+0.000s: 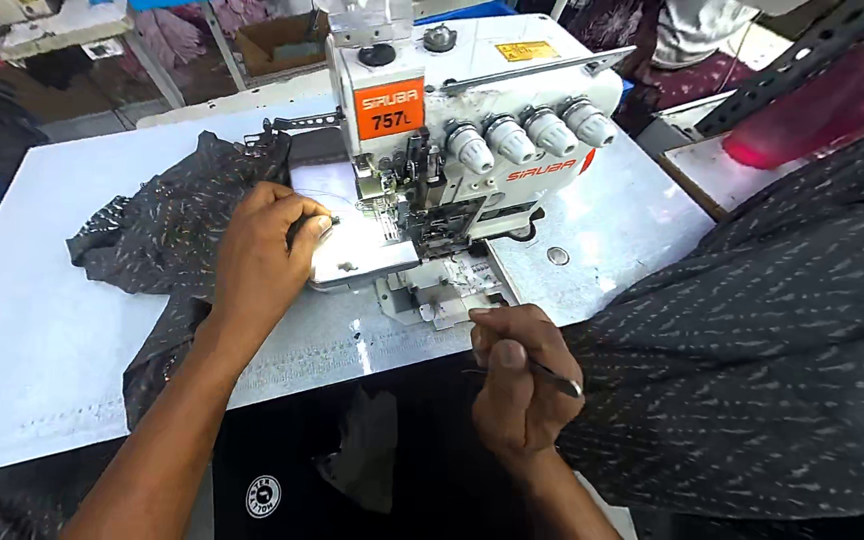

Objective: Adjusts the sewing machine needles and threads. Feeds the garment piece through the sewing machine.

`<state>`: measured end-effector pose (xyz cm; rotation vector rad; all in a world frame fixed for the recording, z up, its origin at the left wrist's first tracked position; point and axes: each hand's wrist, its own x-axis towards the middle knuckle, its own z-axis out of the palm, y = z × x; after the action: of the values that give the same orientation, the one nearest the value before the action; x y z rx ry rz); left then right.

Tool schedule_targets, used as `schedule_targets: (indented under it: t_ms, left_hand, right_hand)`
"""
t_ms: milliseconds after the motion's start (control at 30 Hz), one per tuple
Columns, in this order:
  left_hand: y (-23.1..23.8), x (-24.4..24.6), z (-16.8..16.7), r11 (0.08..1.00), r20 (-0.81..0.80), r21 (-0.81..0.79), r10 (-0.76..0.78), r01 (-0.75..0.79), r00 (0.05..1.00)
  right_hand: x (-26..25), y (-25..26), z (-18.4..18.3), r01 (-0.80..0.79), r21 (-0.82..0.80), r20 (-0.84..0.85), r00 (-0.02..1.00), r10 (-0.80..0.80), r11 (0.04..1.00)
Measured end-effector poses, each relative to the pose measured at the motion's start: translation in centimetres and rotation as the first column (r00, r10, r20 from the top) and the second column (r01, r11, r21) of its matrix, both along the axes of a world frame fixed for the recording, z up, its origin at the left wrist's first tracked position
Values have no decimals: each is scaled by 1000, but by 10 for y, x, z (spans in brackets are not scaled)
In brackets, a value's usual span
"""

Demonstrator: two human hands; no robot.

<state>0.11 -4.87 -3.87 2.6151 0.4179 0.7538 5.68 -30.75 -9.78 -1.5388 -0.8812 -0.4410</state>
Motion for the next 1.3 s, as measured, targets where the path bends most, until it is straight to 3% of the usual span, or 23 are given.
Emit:
schedule_targets:
  t_ms: [200, 267, 433, 533, 633, 700, 800, 1133, 1300]
  left_hand:
    - [14, 20, 0, 999, 13, 32, -19, 18, 1000]
    - [18, 21, -4, 1000, 31, 6, -31, 31, 999]
    - [11, 1, -4, 995, 164, 42, -93, 87, 982]
    - [-3, -18, -4, 983, 262, 83, -180, 163, 948]
    - [-16, -27, -13, 952, 159, 129, -296, 278, 942]
    - [-18, -26, -19, 940, 67, 160, -315, 302, 947]
    - [-12, -24, -20, 935, 57, 192, -315, 299, 947]
    - [-5, -27, -17, 913, 57, 270, -332, 305, 942]
    - [38, -61, -5, 894, -13, 336, -309, 295, 951]
  right_hand:
    - [-2, -3, 1, -99, 96, -21, 995, 101, 990]
    - [-2, -4, 6, -58, 93, -30, 998, 61, 994]
    - [1, -3, 22, 102, -205, 78, 993, -87, 973]
    - [3, 5, 20, 136, -357, 183, 980, -74, 924]
    - [4, 15, 11, 162, -473, 252, 967, -42, 866]
    - [5, 23, 9, 181, -504, 289, 957, -33, 845]
    - [6, 33, 7, 210, -535, 303, 952, -47, 818]
    - [-3, 46, 12, 120, -643, 144, 989, -34, 756]
    - [-43, 93, 16, -29, -680, 75, 991, 110, 732]
